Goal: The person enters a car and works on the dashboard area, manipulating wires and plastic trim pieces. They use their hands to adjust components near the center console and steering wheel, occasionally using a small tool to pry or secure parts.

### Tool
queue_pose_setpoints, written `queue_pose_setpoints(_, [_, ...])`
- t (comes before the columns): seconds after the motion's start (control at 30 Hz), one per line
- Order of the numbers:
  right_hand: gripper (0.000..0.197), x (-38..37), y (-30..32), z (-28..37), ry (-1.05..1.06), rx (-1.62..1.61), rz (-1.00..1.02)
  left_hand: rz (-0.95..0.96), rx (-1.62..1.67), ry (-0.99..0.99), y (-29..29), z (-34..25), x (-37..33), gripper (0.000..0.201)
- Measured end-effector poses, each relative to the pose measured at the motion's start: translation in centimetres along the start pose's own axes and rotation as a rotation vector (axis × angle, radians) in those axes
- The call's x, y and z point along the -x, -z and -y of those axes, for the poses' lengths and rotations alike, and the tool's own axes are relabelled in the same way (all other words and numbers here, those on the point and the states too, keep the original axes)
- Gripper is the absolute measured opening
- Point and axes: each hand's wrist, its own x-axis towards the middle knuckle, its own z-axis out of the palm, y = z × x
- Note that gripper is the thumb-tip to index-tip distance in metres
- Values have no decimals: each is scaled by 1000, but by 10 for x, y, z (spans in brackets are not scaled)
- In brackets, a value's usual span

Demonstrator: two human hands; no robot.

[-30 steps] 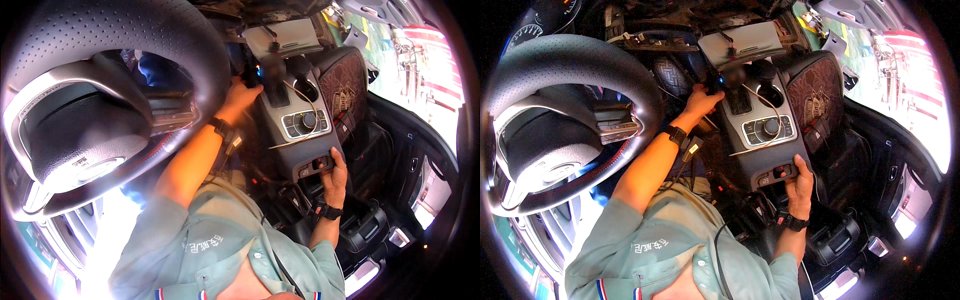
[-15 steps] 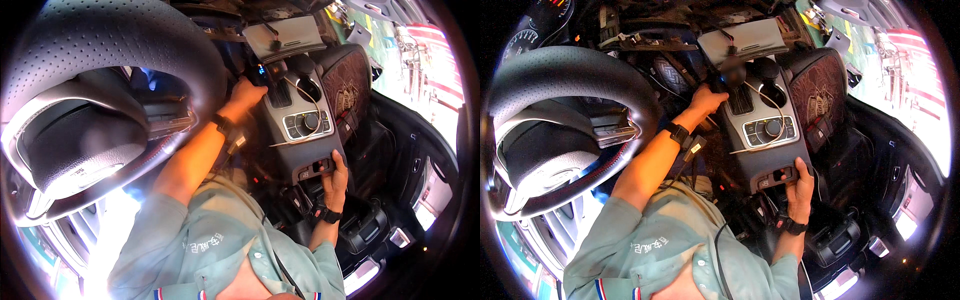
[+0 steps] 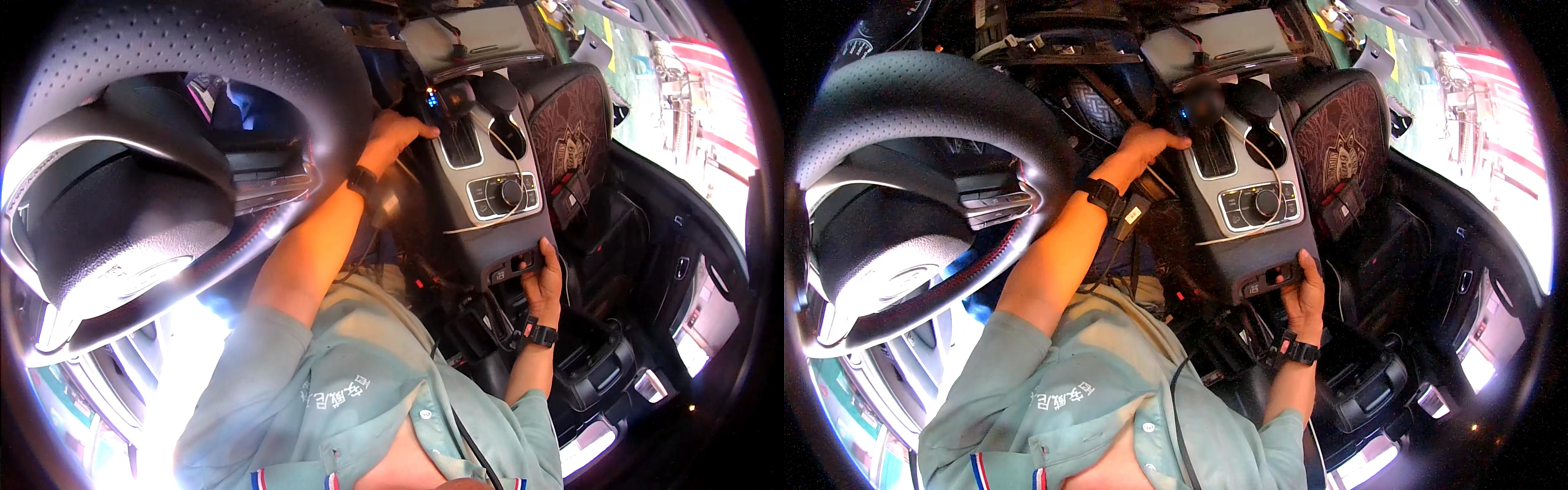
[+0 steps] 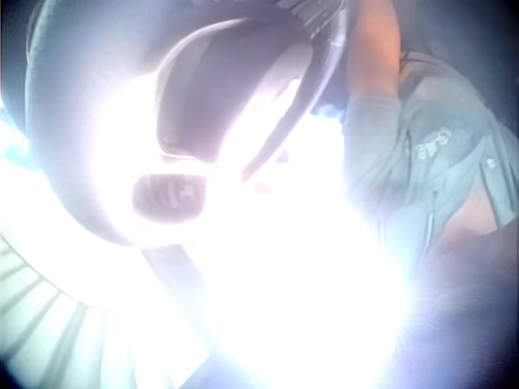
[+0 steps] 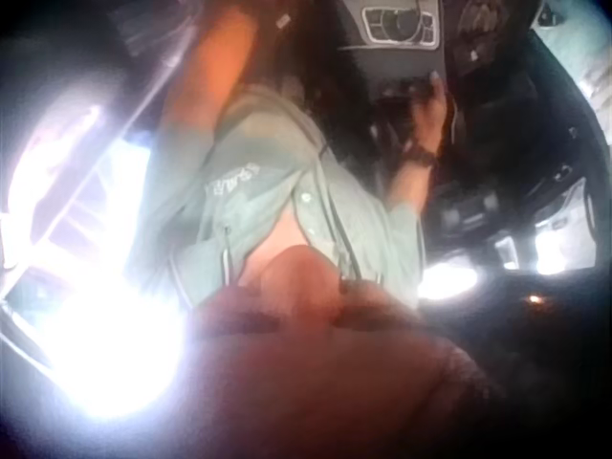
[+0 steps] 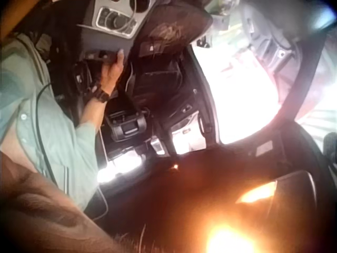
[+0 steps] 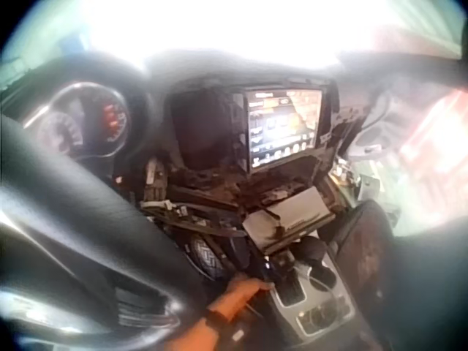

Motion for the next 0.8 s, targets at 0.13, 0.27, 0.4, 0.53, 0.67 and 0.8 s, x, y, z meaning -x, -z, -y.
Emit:
queue_pose_setpoints(0.13, [24, 14, -17, 10, 72, 31, -33, 3, 14, 23, 2, 10, -9, 60])
queue_pose_setpoints(0.27, [25, 22, -28, 20, 131, 82, 7, 87, -92, 123, 8, 8, -8, 65])
queue_pose_setpoints(0.4, [25, 15, -11, 5, 43, 10, 17, 4, -372, -65, 8, -36, 35, 62])
queue_pose_setpoints(0.53, [24, 7, 2, -4, -38, -40, 83, -418, -334, -346, 0, -48, 26, 52])
queue_pose_setpoints(0.67, [25, 3, 9, -14, -65, -72, 107, -423, -193, -438, -9, -42, 3, 37])
queue_pose_setpoints(0.8, [27, -2, 4, -19, -75, -17, 109, -305, -15, -281, -10, -20, -45, 30])
